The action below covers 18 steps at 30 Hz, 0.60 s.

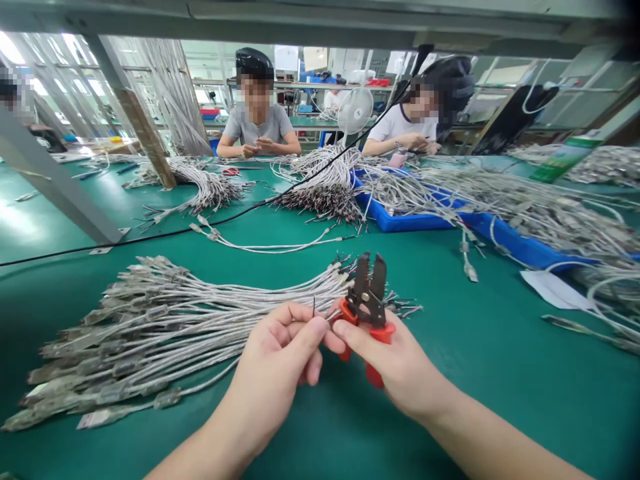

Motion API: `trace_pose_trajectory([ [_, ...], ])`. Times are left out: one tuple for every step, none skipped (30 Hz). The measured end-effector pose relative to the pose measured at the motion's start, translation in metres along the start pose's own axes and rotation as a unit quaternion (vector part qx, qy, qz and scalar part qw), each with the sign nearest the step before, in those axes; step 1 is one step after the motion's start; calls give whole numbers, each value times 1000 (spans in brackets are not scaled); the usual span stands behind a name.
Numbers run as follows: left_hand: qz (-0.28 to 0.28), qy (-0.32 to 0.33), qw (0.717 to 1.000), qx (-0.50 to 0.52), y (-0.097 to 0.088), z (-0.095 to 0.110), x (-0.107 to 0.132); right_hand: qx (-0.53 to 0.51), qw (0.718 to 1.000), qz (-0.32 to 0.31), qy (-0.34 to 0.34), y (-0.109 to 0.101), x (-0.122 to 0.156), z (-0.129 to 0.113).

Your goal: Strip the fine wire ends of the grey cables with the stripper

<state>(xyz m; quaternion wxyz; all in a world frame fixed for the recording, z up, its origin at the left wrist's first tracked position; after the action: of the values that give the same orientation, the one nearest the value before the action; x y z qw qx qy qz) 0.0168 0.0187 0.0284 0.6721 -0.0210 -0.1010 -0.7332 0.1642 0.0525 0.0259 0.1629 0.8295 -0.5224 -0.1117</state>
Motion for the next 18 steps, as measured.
trace_pose_trajectory([
  [-4, -2, 1000, 1, 1, -1, 0, 7, 1000, -9, -6, 1, 1, -1],
  [-8, -3, 1000, 1, 1, -1, 1, 13, 1000, -15, -12, 2, 1, -2],
  [-10, -5, 1000, 1, 2, -2, 1, 17, 1000, -17, -18, 3, 1, -2],
  [-11, -7, 1000, 2, 2, -2, 1, 22, 999, -18, -25, 4, 2, -3],
  [-12, -10, 1000, 2, 2, -3, 1, 27, 999, -17, -31, 5, 2, -4],
  [-14, -15, 1000, 1, 2, -3, 2, 33, 999, -15, -35, 6, 3, -5],
  [-18, -20, 1000, -1, 3, -3, 2, 39, 998, -10, -37, 7, 3, -6],
  [-20, -23, 1000, -6, 3, -4, 2, 45, 998, -3, -35, 8, 4, -7],
  [-19, -25, 999, -13, 4, -3, 2, 48, 998, 7, -34, 9, 4, -8],
  [-16, -25, 999, -21, 4, -3, 2, 46, 998, 18, -34, 9, 5, -8],
  [-7, -22, 999, -31, 5, -3, 2, 41, 998, 25, -33, 10, 5, -9],
  [6, -15, 999, -42, 5, -2, 2, 36, 998, 30, -34, 10, 5, -9],
  [20, -6, 998, -54, 6, -2, 2, 32, 998, 35, -36, 11, 6, -9],
  [35, 4, 997, -65, 7, -1, 3, 31, 998, 38, -39, 11, 6, -9],
  [47, 16, 996, -75, 8, -1, 3, 30, 998, 42, -41, 11, 6, -8],
  [60, 27, 994, -82, 9, -1, 3, 32, 998, 46, -40, 11, 6, -8],
  [70, 36, 993, -86, 10, -1, 3, 33, 997, 50, -38, 11, 6, -7],
  [76, 41, 992, -90, 10, -1, 4, 32, 997, 53, -36, 11, 6, -6],
])
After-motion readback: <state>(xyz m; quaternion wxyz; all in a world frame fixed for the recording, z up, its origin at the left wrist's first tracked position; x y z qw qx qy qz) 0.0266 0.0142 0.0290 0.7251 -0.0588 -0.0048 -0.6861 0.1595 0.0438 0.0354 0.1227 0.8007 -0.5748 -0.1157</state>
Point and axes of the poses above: each hand's wrist, its own x-axis away from the middle knuckle, its own y-axis out of the palm, z = x × y, the point moved 1 cm from there along -x, towards the middle knuckle, and after that the axes turned 15 degrees about -x, right-handed, at the moved point
